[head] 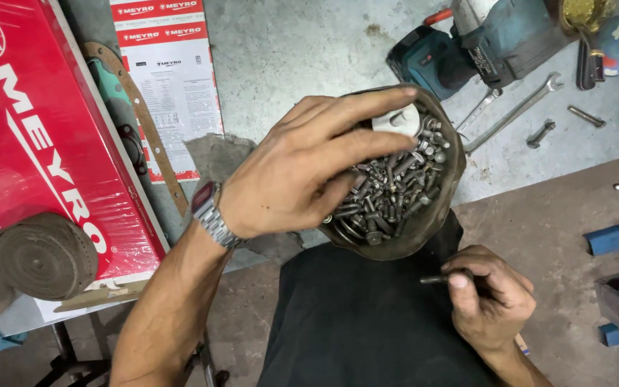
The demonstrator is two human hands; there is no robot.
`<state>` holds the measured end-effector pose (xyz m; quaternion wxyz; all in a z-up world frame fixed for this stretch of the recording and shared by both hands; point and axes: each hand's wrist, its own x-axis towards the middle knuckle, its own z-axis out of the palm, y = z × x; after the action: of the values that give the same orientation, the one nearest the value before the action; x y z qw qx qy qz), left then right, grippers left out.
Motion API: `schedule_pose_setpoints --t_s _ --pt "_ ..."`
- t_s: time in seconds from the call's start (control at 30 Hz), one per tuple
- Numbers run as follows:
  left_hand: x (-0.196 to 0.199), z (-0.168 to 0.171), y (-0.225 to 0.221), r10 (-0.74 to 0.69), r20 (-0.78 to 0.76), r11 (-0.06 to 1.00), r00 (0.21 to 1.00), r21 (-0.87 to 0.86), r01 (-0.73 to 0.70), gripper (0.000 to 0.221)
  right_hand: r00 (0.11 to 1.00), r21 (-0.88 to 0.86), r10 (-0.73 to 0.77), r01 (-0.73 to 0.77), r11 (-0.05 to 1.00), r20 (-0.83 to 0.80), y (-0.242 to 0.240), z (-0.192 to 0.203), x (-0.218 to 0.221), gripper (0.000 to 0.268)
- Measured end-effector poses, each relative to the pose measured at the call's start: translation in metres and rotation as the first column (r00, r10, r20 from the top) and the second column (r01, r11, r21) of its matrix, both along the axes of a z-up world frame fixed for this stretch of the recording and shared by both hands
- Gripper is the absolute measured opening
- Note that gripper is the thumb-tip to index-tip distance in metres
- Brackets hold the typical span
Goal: Sorting through a bin of bolts and using a bench grinder to work on a mechanical component
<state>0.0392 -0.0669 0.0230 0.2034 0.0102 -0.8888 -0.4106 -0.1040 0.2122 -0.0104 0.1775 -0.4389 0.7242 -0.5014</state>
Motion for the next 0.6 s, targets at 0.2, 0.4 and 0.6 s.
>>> schedule_pose_setpoints --t_s 0.2,0.4,0.6 --pt "-0.004 0.003 0.023 -0.144 0.428 0.924 0.892 -0.264 0.276 0.024 1.0 0.028 0.001 -0.001 1.0 -0.007 -0.003 -0.003 0.0 0.027" --pt "-0.014 -0.016 0.025 -0.162 0.36 0.8 0.919 -0.497 0.336 0.028 1.0 0.02 -0.003 0.003 1.0 -0.009 -0.007 -0.001 0.0 0.028" --pt "-0.017 -0.022 0.01 -0.034 0.233 0.906 0.972 -0.404 0.129 0.018 0.999 0.043 -0.04 0.04 0.998 -0.001 0.0 -0.002 -0.001 0.027"
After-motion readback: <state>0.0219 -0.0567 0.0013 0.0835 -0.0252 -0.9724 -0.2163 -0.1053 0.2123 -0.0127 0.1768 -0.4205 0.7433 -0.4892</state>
